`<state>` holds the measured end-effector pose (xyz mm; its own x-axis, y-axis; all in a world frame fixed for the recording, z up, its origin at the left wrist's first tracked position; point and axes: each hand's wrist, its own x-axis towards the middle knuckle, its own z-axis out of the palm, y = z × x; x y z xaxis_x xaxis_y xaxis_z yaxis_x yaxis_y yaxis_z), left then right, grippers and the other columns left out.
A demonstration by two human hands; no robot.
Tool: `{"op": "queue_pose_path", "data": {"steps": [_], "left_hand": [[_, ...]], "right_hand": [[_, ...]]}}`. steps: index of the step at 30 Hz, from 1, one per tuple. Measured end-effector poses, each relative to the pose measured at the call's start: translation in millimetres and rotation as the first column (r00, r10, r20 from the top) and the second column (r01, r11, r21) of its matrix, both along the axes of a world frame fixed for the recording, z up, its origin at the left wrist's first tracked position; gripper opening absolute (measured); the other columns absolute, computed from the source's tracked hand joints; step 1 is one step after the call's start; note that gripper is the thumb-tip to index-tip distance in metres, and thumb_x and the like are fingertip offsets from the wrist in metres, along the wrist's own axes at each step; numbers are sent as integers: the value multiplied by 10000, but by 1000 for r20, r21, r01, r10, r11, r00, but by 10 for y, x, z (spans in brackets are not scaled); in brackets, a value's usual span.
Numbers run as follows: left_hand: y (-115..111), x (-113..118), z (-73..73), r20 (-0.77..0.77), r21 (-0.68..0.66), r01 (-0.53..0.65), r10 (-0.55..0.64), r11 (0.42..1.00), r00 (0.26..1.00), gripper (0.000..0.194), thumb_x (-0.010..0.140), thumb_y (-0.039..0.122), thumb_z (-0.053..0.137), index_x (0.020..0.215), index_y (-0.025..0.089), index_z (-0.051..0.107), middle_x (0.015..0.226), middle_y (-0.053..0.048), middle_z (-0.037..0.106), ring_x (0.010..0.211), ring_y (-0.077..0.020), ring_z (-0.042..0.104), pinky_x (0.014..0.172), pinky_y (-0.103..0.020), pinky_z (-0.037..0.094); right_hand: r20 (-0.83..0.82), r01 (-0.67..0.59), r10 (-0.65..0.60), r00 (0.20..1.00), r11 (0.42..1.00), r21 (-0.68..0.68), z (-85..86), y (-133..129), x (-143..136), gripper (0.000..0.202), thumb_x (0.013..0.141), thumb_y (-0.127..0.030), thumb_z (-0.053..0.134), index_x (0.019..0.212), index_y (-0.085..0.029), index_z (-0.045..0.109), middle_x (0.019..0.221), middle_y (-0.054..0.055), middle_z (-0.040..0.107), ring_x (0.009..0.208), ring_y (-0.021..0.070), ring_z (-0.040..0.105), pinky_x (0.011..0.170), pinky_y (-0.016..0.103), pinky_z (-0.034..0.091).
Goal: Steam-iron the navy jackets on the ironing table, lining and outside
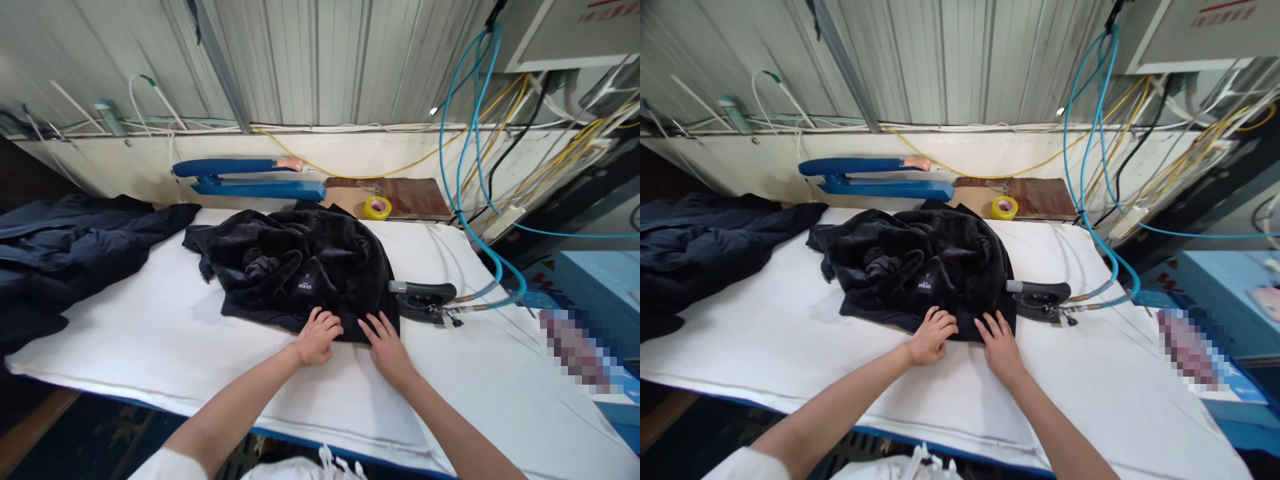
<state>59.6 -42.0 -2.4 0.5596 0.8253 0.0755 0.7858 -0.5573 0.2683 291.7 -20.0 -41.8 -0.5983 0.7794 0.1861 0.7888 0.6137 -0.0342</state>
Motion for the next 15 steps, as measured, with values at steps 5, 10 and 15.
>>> {"op": "queue_pose_path", "data": {"steps": [5,10,15], "left_hand": [[-85,-417,-8,-180,-28,-115,108,993,978,410,765,84,381,1112,265,502,946,-59,517,920,-188,423,847,-346,297],[-43,-359,40,-172,-108,50,-68,993,983,408,722,170,480,1120,257,503,853,-41,528,811,-172,462,770,-318,318],[89,-38,56,-35,-97,160,-164,982,986,368,824,226,382,1163,326,485,1138,-22,531,1038,-185,419,845,-328,315]], "right_hand": [[2,-123,123,992,992,-17,-134,90,312,674,700,59,264,1275,-260,412,1335,25,393,1295,194,160,990,415,317],[3,-116,116,993,993,-6,-89,-2,437,690,674,76,276,1272,-236,420,1386,31,305,1307,209,59,1003,420,311],[34,-37,35,999,998,51,-32,-93,360,761,655,63,351,1325,-294,307,1445,6,81,1300,283,45,998,491,288]]}}
